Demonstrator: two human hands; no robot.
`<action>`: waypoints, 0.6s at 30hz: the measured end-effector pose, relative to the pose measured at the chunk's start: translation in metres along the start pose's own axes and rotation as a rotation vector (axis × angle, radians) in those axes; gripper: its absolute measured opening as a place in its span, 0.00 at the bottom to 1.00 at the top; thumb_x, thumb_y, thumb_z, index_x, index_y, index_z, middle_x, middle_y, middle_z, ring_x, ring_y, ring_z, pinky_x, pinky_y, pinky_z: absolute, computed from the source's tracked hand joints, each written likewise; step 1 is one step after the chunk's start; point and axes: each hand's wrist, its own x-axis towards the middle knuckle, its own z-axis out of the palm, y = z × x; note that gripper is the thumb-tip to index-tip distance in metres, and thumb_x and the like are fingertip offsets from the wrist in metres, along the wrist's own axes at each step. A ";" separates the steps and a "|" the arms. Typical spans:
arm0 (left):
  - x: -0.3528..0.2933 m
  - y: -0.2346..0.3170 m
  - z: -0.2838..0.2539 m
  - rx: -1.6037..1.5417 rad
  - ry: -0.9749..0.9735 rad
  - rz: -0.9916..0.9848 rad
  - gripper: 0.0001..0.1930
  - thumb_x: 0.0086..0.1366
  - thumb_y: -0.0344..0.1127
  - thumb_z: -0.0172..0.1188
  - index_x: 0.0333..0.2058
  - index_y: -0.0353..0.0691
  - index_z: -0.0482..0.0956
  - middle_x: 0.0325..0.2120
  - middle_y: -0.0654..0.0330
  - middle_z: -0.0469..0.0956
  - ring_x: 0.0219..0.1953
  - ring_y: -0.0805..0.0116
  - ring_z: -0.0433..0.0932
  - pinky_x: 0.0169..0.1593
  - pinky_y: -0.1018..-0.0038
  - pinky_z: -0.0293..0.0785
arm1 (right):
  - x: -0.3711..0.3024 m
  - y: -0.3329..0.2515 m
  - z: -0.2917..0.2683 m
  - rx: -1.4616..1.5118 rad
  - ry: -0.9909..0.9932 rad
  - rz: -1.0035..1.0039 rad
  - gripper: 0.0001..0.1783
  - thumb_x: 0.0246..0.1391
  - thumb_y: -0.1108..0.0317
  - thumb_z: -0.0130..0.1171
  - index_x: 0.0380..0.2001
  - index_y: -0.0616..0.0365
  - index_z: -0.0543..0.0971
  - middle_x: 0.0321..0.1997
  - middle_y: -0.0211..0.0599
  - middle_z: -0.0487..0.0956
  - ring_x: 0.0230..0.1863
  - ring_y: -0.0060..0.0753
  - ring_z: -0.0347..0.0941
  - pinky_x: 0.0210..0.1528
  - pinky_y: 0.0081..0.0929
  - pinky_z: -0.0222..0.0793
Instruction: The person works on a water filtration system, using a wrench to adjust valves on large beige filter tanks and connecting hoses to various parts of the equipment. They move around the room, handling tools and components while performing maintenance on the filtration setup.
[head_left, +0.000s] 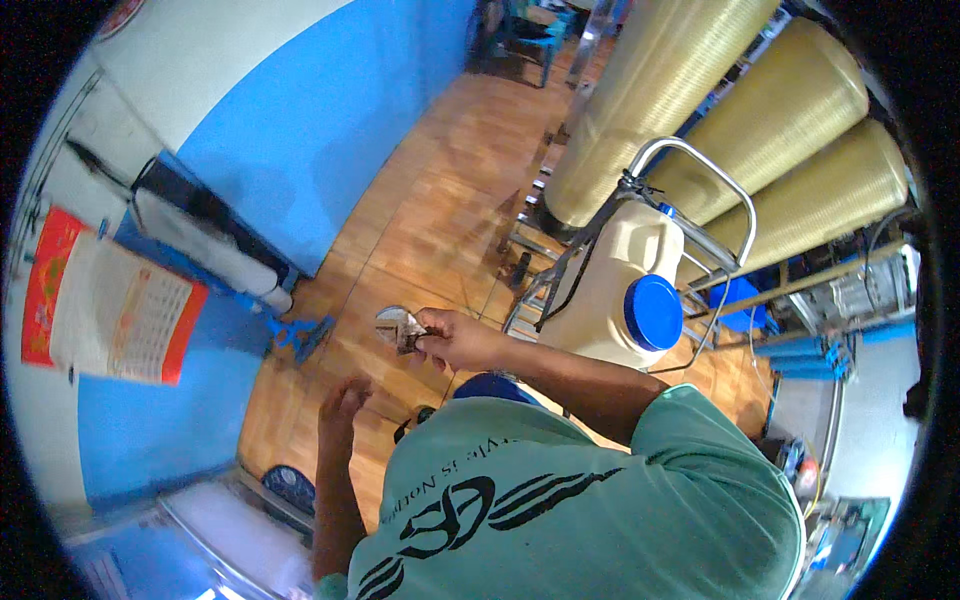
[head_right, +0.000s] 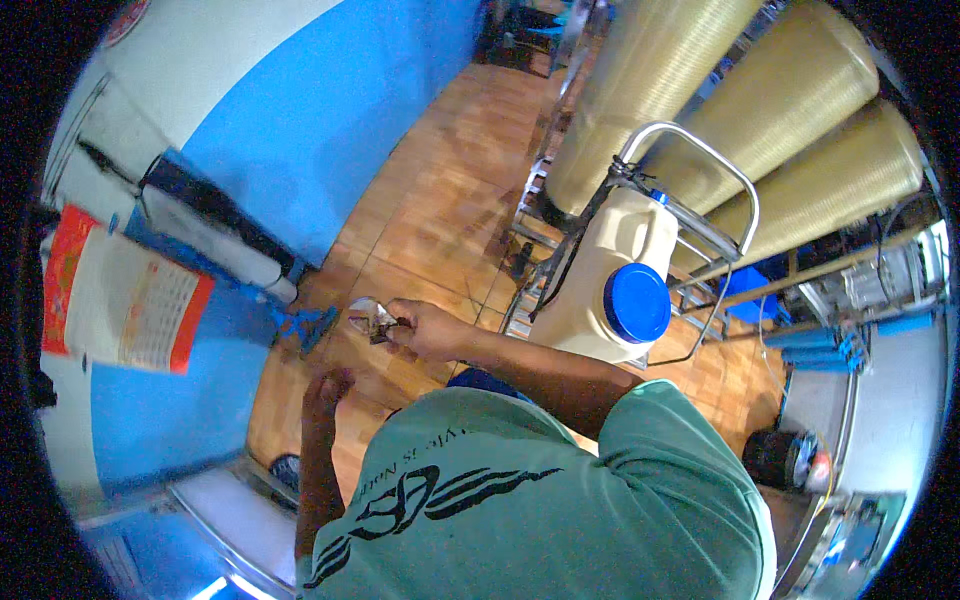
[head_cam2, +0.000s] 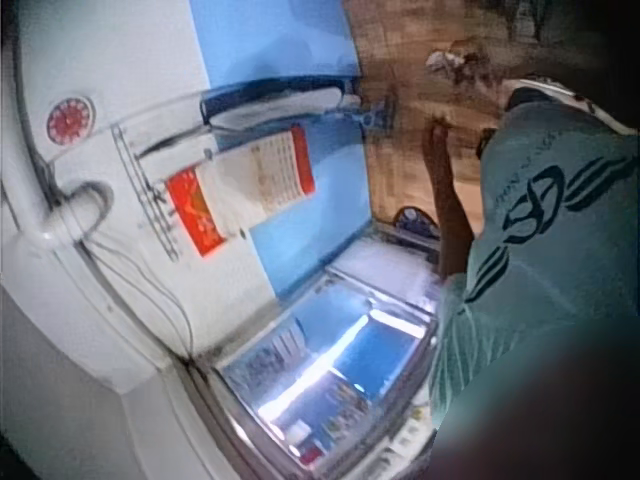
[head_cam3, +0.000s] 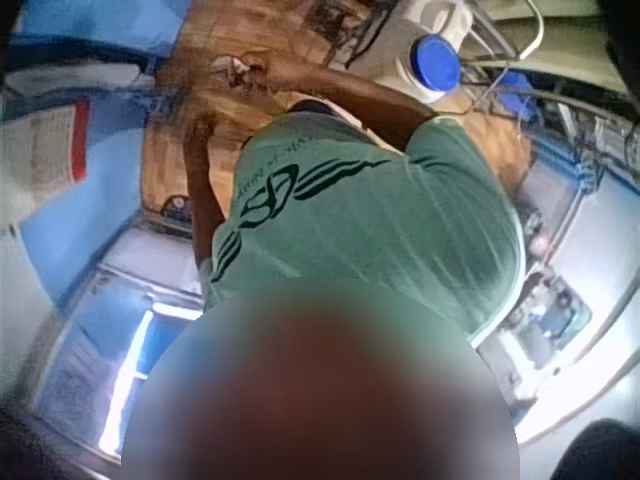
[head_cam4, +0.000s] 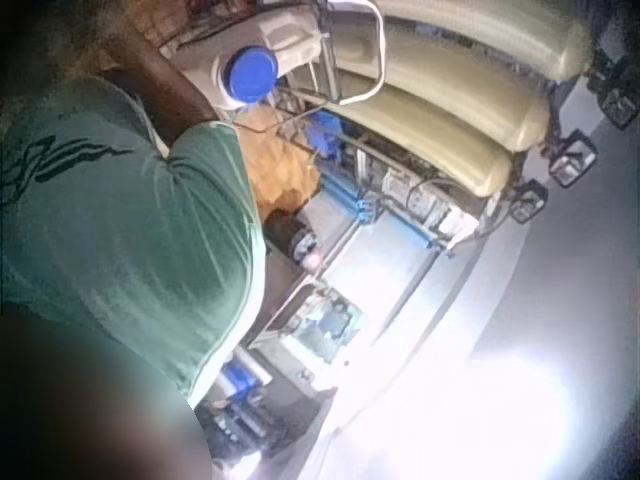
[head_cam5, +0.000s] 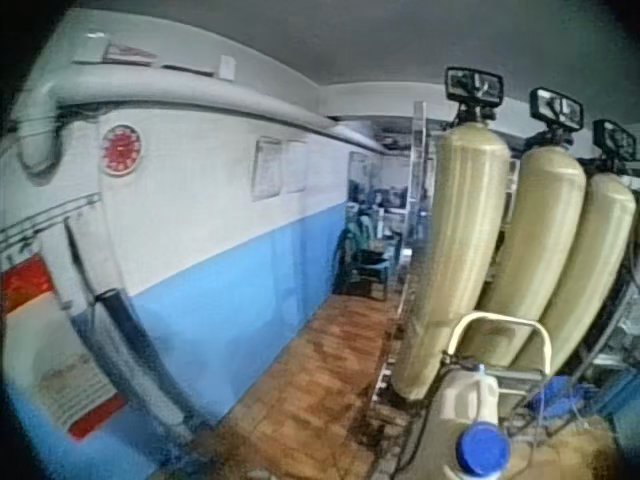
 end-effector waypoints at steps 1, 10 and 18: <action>0.024 0.046 0.022 -0.130 -0.038 0.052 0.13 0.65 0.38 0.56 0.43 0.35 0.77 0.44 0.56 0.76 0.46 0.68 0.75 0.51 0.71 0.70 | 0.007 -0.004 0.000 -0.059 0.016 -0.002 0.11 0.58 0.60 0.56 0.33 0.57 0.75 0.23 0.28 0.76 0.20 0.19 0.70 0.22 0.22 0.66; 0.256 0.156 0.064 0.273 -0.356 0.248 0.08 0.63 0.31 0.59 0.38 0.34 0.79 0.35 0.61 0.80 0.39 0.73 0.76 0.46 0.77 0.71 | 0.120 -0.047 -0.078 -0.117 0.275 -0.035 0.15 0.60 0.61 0.52 0.48 0.53 0.72 0.27 0.30 0.77 0.17 0.18 0.68 0.20 0.22 0.67; 0.416 0.196 0.032 0.466 -0.466 0.378 0.13 0.58 0.33 0.61 0.41 0.35 0.79 0.39 0.55 0.81 0.43 0.65 0.78 0.50 0.71 0.72 | 0.253 -0.108 -0.158 -0.068 0.215 0.064 0.13 0.58 0.61 0.53 0.46 0.50 0.70 0.24 0.26 0.75 0.19 0.18 0.67 0.19 0.19 0.64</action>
